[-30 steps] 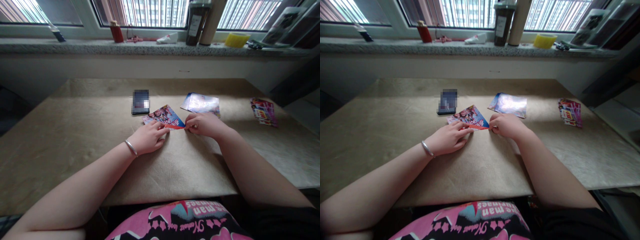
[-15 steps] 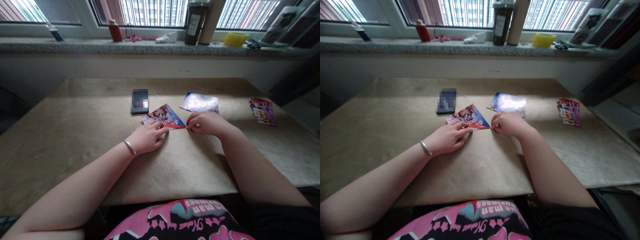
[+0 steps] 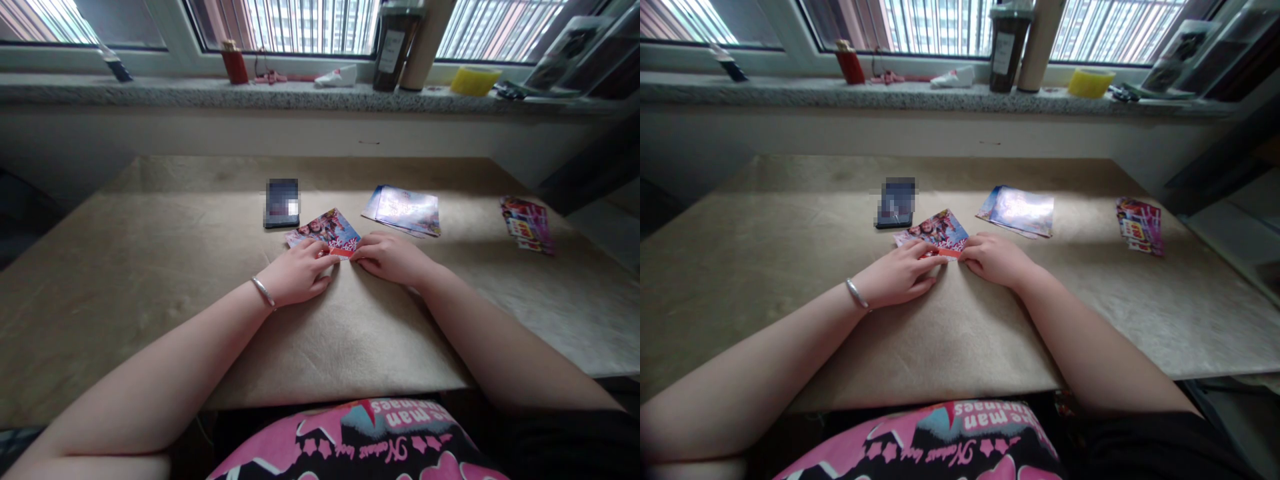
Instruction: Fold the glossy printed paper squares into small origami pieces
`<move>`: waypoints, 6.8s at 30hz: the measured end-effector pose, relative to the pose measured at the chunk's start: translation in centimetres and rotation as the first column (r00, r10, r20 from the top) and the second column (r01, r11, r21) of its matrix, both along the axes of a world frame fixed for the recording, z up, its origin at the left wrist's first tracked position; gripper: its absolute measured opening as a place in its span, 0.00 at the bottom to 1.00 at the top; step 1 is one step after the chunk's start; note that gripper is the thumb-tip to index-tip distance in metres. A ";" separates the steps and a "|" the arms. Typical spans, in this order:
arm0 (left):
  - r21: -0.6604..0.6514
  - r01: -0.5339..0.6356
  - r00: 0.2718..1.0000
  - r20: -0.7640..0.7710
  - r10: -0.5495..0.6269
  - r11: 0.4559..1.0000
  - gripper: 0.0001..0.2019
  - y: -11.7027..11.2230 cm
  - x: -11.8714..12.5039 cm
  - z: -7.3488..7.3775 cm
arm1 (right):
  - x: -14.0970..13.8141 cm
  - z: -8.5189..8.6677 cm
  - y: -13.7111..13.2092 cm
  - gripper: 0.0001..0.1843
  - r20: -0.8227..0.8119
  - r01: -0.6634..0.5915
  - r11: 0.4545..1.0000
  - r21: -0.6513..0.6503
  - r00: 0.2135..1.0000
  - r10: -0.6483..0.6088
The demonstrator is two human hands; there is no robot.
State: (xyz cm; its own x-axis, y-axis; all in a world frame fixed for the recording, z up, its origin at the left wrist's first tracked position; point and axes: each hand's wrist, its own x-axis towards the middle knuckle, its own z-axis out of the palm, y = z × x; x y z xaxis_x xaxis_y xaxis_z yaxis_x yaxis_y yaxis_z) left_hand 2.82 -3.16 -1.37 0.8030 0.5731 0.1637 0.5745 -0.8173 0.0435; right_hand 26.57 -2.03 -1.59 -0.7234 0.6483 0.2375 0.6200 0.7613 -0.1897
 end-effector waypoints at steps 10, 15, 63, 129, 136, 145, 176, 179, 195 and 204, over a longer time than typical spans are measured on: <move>0.035 0.015 1.000 -0.011 -0.015 0.999 0.19 0.6 0.3 -0.8 | -1.1 -0.5 0.2 0.13 -0.045 -0.036 0.999 0.018 0.998 0.037; 0.040 -0.026 1.000 -0.007 0.026 0.999 0.17 0.6 0.7 -0.6 | -1.3 -0.5 0.1 0.15 -0.026 -0.026 0.999 0.035 0.999 0.027; 0.078 0.047 0.992 -0.117 -0.038 0.996 0.10 1.2 -1.6 1.8 | -1.0 -1.0 0.1 0.11 -0.025 0.010 0.999 0.053 1.000 -0.009; -0.098 0.111 0.994 0.017 -0.110 0.989 0.09 2.7 -3.5 1.0 | -2.3 -1.4 -0.4 0.15 -0.053 -0.026 0.992 0.123 0.998 0.032; -0.193 0.094 0.995 0.046 -0.086 0.977 0.08 3.1 -4.2 1.3 | -1.8 -1.3 -0.4 0.14 -0.057 0.007 0.997 0.074 0.998 -0.003; -0.237 0.090 0.995 0.056 -0.079 0.967 0.09 3.2 -4.4 1.4 | -0.7 -0.9 -0.1 0.13 -0.070 0.055 0.998 0.010 0.996 -0.054; 0.016 -0.022 0.999 0.034 0.022 1.000 0.13 2.3 -3.1 0.3 | 3.9 0.3 1.3 0.16 0.069 0.209 0.978 0.002 0.976 -0.209; 0.093 0.024 1.000 -0.001 -0.024 0.995 0.13 2.0 -2.6 0.3 | 3.9 0.2 1.3 0.15 -0.011 0.296 0.955 0.029 0.955 -0.296; 0.040 0.176 0.984 -0.032 -0.175 0.984 0.18 1.4 -1.9 0.4 | 2.5 -0.9 1.4 0.19 -0.258 0.253 0.966 0.046 0.938 -0.233; 0.086 0.191 0.981 0.015 -0.193 0.978 0.15 1.7 -2.0 0.1 | 2.6 -1.2 1.6 0.15 -0.205 0.264 0.963 -0.047 0.941 -0.268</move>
